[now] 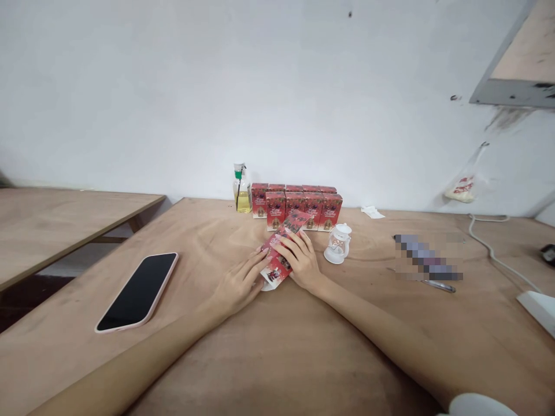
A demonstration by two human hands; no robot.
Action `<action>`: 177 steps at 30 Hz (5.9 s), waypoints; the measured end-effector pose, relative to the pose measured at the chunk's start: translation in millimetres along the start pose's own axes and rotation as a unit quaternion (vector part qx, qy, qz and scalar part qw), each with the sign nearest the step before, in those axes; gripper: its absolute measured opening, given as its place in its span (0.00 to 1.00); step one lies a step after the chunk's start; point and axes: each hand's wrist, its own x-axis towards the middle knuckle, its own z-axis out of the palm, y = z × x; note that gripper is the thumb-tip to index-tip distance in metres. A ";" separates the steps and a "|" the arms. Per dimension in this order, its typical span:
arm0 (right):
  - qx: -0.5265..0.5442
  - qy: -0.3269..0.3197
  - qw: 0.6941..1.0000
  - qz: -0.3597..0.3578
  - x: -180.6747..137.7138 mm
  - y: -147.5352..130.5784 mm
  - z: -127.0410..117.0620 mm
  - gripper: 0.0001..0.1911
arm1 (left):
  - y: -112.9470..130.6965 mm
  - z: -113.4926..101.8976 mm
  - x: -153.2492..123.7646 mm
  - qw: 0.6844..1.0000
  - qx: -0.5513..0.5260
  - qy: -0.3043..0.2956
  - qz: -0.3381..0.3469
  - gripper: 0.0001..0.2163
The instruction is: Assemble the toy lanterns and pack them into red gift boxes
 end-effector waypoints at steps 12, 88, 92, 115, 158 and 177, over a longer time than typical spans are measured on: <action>0.094 -0.051 0.994 0.009 -6.3 9.7 5.5 0.15 | -25.8 -38.0 8.7 0.961 -0.118 -0.236 0.087 0.30; 0.243 0.128 0.812 0.516 -31.8 17.1 -48.3 0.19 | 38.8 30.0 53.9 0.613 -0.608 0.073 -0.500 0.19; 0.360 -0.017 0.754 0.549 -40.4 41.1 -38.0 0.21 | 37.6 28.7 54.6 0.578 -0.633 0.056 -0.512 0.18; 0.172 0.028 0.835 0.522 -59.1 93.2 -45.1 0.11 | 24.5 41.2 46.2 0.664 -0.510 0.202 -0.508 0.25; -0.029 -0.145 0.981 -0.124 -15.8 18.4 -30.8 0.16 | 28.6 43.8 53.1 0.987 -0.097 -0.061 -0.113 0.21; 0.299 -0.056 0.800 0.517 -54.1 111.3 -11.4 0.22 | 26.7 41.5 54.8 0.973 -0.139 -0.005 -0.182 0.24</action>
